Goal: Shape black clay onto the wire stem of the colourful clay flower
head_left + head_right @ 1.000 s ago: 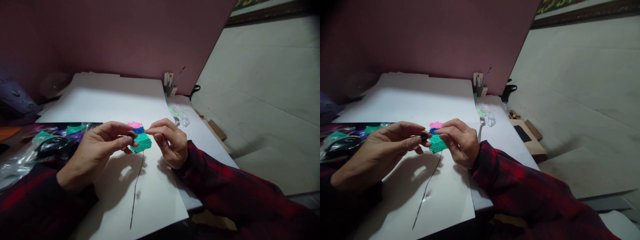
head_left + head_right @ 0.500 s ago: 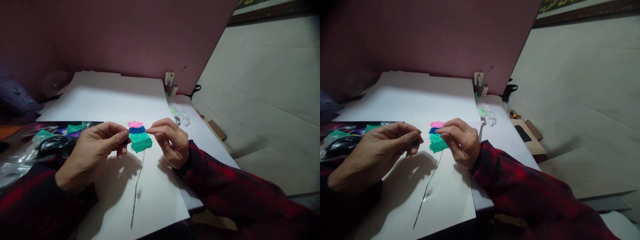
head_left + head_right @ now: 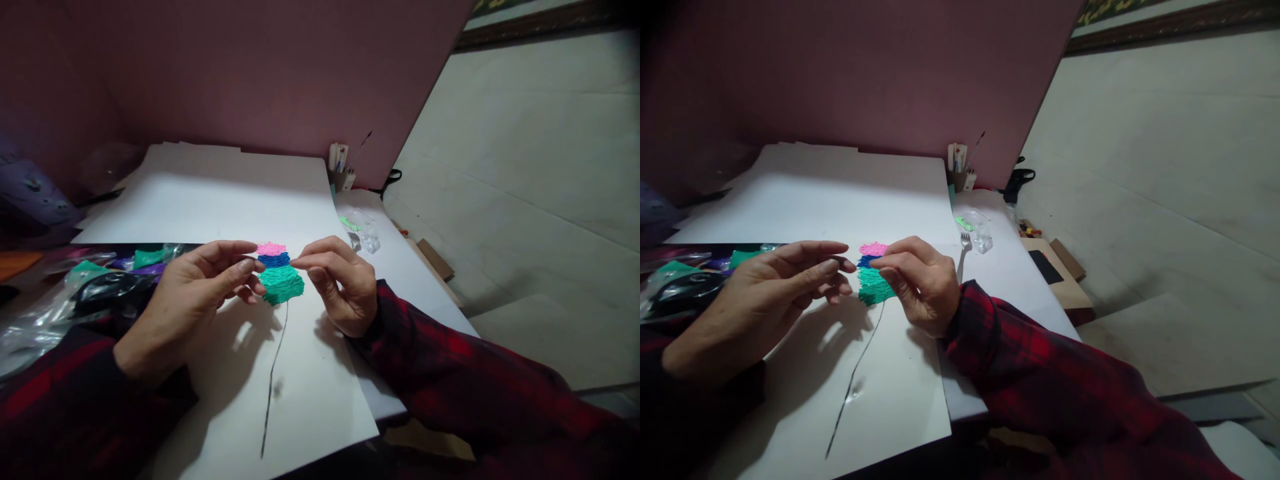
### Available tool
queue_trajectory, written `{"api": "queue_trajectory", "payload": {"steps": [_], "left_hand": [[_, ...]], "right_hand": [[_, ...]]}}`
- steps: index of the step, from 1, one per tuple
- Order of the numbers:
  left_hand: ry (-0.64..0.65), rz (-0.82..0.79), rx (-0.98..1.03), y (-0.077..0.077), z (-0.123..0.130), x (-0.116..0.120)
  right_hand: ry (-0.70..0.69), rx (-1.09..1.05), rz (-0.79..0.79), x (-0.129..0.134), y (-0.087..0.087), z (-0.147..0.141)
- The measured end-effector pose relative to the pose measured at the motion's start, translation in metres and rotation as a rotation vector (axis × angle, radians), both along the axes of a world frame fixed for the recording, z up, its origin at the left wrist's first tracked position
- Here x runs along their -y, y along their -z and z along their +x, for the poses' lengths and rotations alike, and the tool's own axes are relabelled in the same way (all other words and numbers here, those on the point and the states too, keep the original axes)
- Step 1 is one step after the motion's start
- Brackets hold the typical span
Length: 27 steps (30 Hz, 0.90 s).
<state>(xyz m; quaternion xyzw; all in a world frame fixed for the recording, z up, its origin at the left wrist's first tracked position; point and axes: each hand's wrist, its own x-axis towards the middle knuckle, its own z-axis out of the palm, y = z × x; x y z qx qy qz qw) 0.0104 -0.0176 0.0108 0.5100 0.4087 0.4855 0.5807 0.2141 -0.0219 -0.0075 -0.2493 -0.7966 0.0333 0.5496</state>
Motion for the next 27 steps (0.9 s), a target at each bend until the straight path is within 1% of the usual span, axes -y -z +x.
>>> {"api": "queue_trajectory", "payload": {"steps": [7, 14, 17, 21, 27], "left_hand": [[0.026, -0.02, 0.015, -0.002, 0.001, 0.003], [0.059, 0.037, 0.042, -0.007, 0.0, 0.006], [0.036, 0.024, 0.032, -0.007, 0.001, 0.006], [-0.029, 0.014, 0.007, -0.007, 0.003, 0.005], [-0.088, 0.005, 0.022, -0.01, 0.005, 0.006]], "right_hand": [[0.0, 0.002, -0.002, 0.0, 0.0, 0.0], [0.007, 0.006, -0.005, 0.0, 0.001, 0.0], [0.008, 0.007, -0.004, -0.001, 0.001, 0.001], [-0.002, 0.008, 0.005, -0.001, 0.001, 0.0], [0.003, 0.014, 0.005, -0.001, 0.001, 0.0]]}}
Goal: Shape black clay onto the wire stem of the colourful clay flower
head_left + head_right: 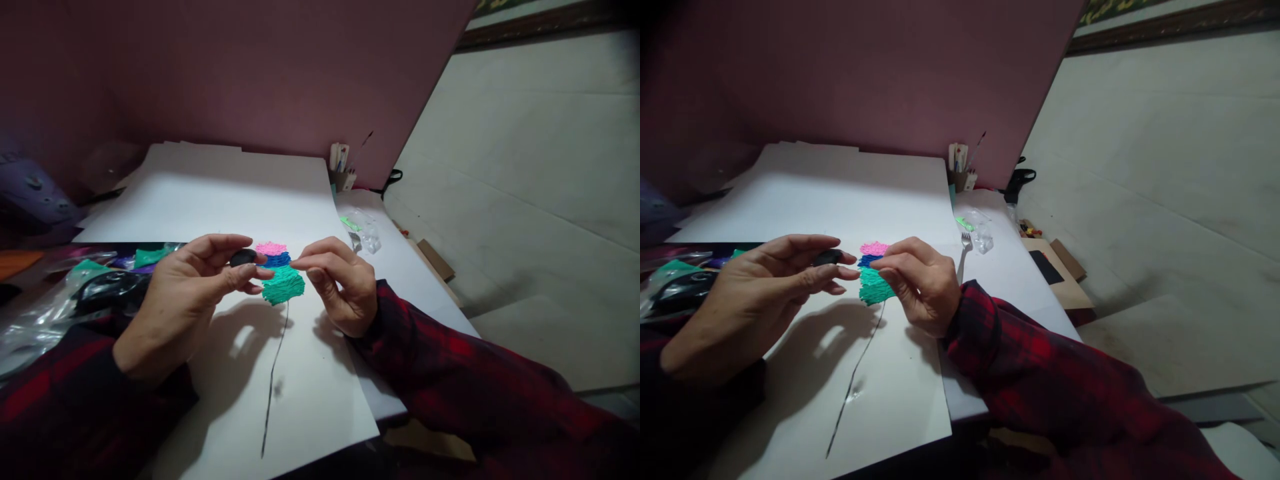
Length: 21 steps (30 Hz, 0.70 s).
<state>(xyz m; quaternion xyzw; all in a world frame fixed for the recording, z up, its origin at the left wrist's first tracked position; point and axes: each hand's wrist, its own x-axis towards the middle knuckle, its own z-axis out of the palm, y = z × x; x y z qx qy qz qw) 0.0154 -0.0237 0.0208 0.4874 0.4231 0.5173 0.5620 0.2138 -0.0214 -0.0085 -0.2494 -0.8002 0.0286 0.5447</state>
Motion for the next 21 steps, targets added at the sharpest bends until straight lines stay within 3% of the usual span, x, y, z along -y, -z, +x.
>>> {"api": "queue_trajectory", "payload": {"steps": [6, 15, 21], "left_hand": [[0.059, -0.005, -0.028, 0.0059, -0.0031, -0.0026], [0.008, 0.045, 0.011, 0.0012, -0.0025, -0.0012], [0.028, -0.008, 0.036, 0.0041, -0.0029, -0.0026]], "right_hand": [[-0.013, -0.004, -0.004, -0.0001, 0.0001, -0.0005], [0.006, -0.004, -0.015, 0.0015, 0.0003, 0.0003], [-0.008, -0.001, -0.003, 0.0001, 0.0005, 0.0002]]}}
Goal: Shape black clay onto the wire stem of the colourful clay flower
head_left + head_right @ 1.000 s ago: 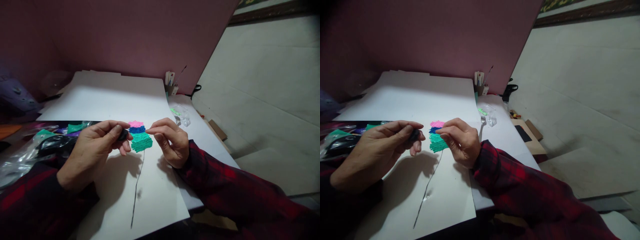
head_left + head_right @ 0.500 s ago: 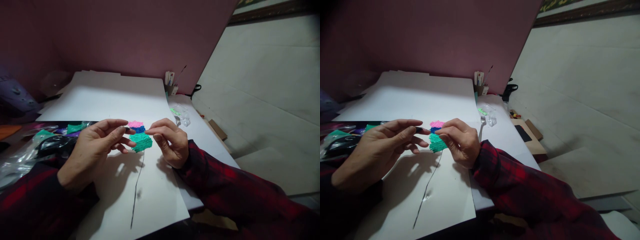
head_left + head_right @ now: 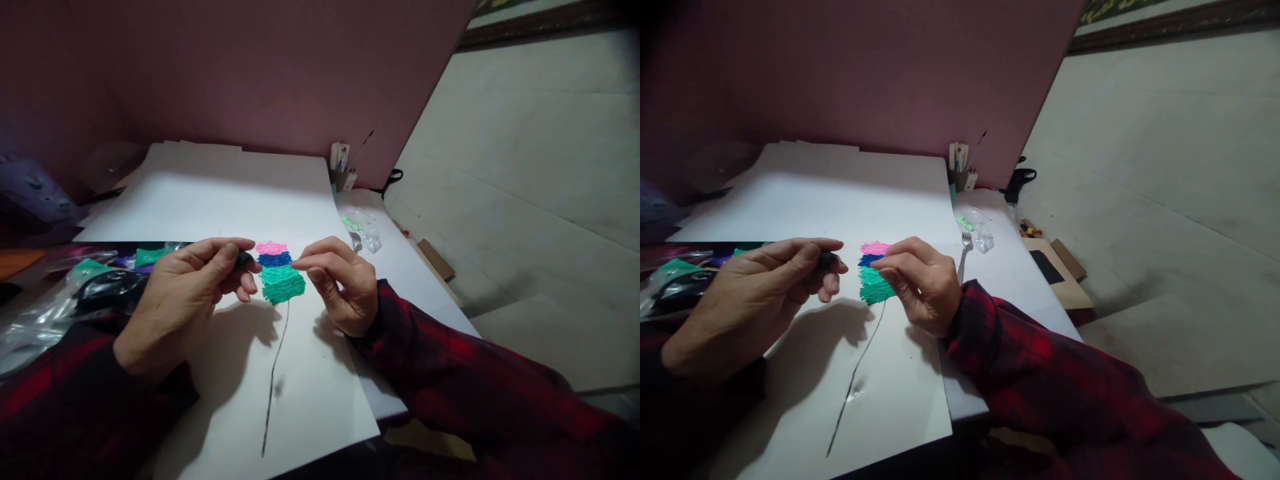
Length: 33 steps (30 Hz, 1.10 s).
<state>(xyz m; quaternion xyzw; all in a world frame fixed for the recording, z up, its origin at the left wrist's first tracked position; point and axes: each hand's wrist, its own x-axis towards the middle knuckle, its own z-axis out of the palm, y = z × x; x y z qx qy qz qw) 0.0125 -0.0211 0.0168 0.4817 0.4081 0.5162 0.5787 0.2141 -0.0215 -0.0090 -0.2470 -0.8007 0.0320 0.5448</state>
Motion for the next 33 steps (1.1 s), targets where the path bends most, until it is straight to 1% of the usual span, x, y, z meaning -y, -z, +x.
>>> {"api": "queue_trajectory", "payload": {"steps": [2, 7, 11, 15, 22, 28, 33], "left_hand": [[0.001, -0.001, -0.001, 0.0002, 0.0002, -0.0002], [-0.015, 0.056, -0.018, -0.0023, 0.0025, 0.001], [0.003, 0.073, -0.035, -0.0002, 0.0017, -0.0001], [0.048, 0.04, 0.008, 0.0032, 0.0005, -0.0014], [0.054, 0.001, 0.008, 0.001, 0.0001, 0.0008], [0.016, 0.014, 0.023, -0.0003, 0.0021, 0.0018], [-0.046, 0.102, 0.048, -0.0013, 0.0038, 0.0027]], "right_hand": [[0.011, 0.002, -0.001, -0.0001, 0.0002, 0.0001], [0.02, -0.005, -0.003, 0.0, 0.0008, -0.0002], [0.014, -0.004, 0.002, -0.0003, 0.0008, -0.0002], [0.004, -0.013, 0.018, -0.0008, 0.0006, -0.0005], [0.029, -0.031, 0.011, -0.0004, -0.0008, -0.0001], [0.032, -0.027, 0.009, 0.0001, -0.0011, 0.0008], [0.029, -0.03, -0.004, 0.0006, -0.0003, 0.0012]]}}
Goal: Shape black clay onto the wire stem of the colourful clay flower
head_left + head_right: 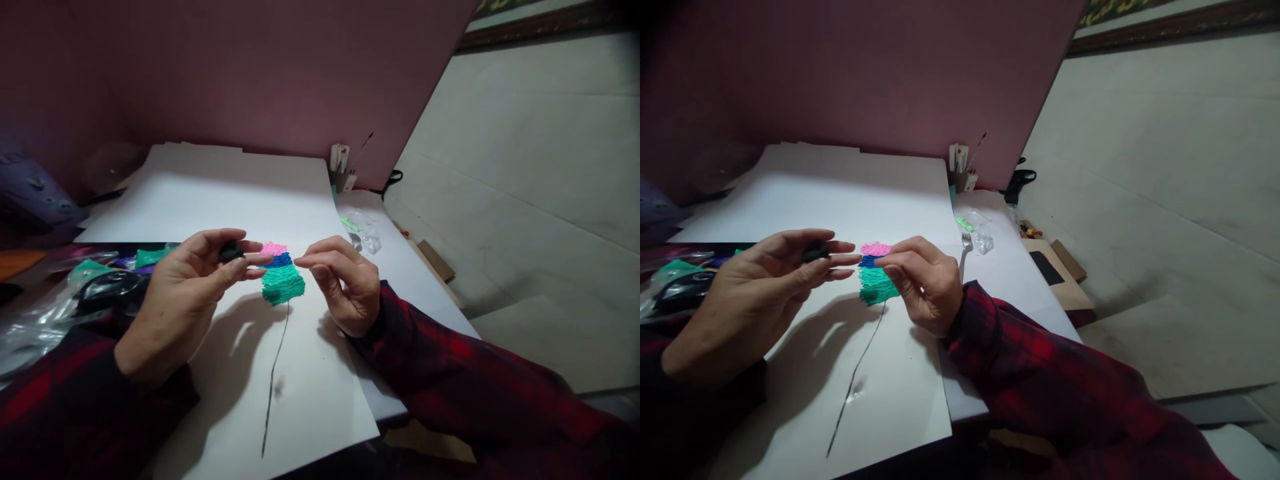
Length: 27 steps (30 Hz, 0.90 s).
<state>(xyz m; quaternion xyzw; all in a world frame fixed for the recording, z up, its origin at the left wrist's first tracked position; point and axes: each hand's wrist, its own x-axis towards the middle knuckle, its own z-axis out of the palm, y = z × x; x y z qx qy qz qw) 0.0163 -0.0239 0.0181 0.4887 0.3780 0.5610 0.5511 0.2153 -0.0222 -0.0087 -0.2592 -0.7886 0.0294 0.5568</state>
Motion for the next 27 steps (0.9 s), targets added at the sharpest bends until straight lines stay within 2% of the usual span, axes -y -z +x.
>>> {"api": "queue_trajectory", "payload": {"steps": [3, 7, 12, 22, 27], "left_hand": [[-0.029, 0.012, -0.006, -0.0009, -0.0005, -0.0003], [-0.002, -0.017, -0.084, 0.0006, -0.0039, -0.0013], [0.017, 0.05, -0.158, 0.0058, -0.0076, -0.0017], [0.055, 0.014, -0.085, 0.0019, -0.0041, 0.0002], [0.007, -0.001, -0.067, 0.0016, -0.0011, -0.0011]], "right_hand": [[0.001, -0.002, -0.003, 0.0009, 0.0004, 0.0], [0.001, -0.007, -0.008, 0.0019, 0.0002, -0.0009], [-0.005, -0.007, -0.003, 0.0003, -0.0004, -0.0013], [-0.004, -0.009, -0.001, 0.001, -0.0001, -0.0006], [-0.012, -0.004, -0.006, 0.0, -0.0009, -0.0005]]}}
